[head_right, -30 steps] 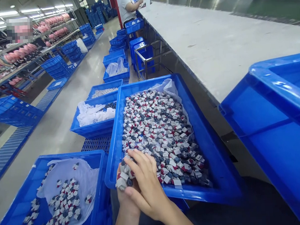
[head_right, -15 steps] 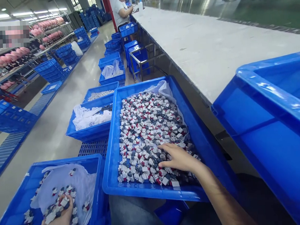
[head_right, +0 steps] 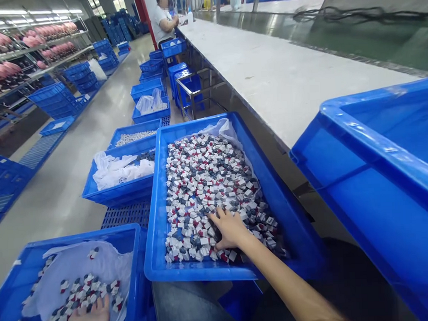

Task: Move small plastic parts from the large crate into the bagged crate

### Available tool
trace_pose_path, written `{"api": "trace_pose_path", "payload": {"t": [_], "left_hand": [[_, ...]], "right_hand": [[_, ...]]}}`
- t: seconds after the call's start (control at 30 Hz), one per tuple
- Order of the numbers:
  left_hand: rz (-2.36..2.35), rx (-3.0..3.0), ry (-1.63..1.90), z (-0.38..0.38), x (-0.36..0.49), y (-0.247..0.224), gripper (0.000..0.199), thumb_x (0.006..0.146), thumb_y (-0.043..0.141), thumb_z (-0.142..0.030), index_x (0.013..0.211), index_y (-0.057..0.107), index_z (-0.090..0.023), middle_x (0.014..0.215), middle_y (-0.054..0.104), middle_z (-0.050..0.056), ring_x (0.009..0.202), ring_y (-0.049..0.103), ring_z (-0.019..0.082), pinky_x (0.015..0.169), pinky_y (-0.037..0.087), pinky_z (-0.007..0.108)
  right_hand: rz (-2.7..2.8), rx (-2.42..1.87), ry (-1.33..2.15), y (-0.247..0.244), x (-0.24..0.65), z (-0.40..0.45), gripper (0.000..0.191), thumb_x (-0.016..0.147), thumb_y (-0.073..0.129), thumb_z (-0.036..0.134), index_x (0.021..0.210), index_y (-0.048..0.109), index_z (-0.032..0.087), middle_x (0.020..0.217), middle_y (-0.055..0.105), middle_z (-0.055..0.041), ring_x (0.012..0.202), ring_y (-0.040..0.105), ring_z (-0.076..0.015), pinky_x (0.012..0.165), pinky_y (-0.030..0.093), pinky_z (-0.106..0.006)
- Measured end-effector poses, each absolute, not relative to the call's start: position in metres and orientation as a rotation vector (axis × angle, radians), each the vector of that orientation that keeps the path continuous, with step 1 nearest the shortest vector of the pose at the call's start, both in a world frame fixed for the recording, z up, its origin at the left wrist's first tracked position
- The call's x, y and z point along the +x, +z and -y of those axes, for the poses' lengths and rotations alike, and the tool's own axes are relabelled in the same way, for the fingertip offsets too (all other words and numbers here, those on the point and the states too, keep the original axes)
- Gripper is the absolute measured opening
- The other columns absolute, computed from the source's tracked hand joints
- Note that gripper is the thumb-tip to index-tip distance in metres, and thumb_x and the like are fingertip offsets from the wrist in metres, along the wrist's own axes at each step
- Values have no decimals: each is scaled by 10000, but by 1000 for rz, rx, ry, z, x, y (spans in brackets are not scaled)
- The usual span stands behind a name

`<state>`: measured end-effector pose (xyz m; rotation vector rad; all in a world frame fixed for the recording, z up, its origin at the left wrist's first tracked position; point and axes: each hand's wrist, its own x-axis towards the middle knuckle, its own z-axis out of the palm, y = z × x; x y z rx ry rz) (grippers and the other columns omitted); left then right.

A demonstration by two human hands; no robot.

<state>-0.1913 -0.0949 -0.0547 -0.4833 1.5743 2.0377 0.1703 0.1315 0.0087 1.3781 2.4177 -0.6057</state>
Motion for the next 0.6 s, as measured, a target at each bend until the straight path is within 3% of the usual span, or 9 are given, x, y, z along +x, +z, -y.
{"api": "trace_pose_path", "payload": {"t": [0.13, 0.23, 0.37, 0.6], "left_hand": [[-1594, -638, 2040, 73, -176, -53, 342, 704, 418, -301, 1032, 380, -211, 1180, 384, 82, 1117, 405, 229, 670, 455, 316], [-1554, -624, 2037, 60, -162, -41, 259, 629, 447, -279, 882, 413, -233, 1033, 468, 45, 1059, 469, 203, 692, 461, 324], [-1503, -603, 2048, 56, -152, -18, 268, 601, 467, -239, 868, 440, -230, 940, 501, 21, 980, 506, 167, 722, 441, 310], [-1420, -587, 2065, 32, -110, 4, 213, 636, 433, -161, 842, 429, -213, 874, 491, 5, 802, 515, 123, 616, 415, 248]], "right_hand": [[-2362, 1435, -545, 5, 160, -131, 963, 414, 707, 451, 1270, 345, 199, 1301, 291, -237, 1026, 428, -435, 796, 285, -577], [-2383, 1451, -514, 6, 159, -124, 901, 441, 686, 428, 1250, 362, 201, 1289, 307, -216, 996, 454, -402, 799, 293, -551], [-2433, 1441, -481, 6, 163, -118, 778, 485, 654, 417, 1194, 420, 199, 1286, 322, -187, 995, 454, -375, 802, 305, -520], [-2438, 1463, -470, -3, 156, -125, 878, 450, 671, 489, 1233, 376, 221, 1279, 312, -196, 996, 446, -389, 763, 328, -517]]}}
